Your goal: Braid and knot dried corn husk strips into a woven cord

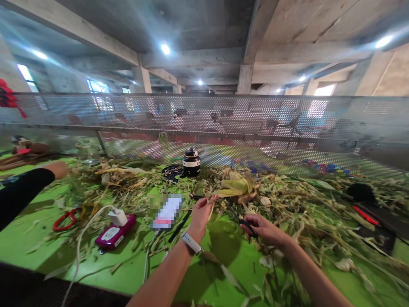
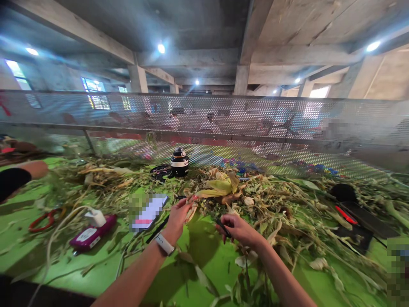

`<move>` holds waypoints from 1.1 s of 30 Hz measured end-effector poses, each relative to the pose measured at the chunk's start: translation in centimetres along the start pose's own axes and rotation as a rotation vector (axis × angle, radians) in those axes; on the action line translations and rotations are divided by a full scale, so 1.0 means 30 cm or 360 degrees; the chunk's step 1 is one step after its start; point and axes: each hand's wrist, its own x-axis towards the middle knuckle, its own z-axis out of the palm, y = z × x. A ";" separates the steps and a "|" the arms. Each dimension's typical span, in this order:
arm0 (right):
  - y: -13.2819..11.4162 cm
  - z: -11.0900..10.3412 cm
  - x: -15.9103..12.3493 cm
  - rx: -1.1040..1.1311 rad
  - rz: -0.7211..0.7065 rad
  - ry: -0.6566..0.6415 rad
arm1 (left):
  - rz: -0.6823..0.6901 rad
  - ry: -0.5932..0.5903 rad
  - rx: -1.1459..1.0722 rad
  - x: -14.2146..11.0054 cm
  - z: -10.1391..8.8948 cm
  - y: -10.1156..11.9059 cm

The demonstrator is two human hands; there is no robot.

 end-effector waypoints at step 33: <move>0.002 0.035 0.010 -0.0807 0.0020 0.0140 | -0.0506 0.0162 -0.0364 -0.031 0.035 0.011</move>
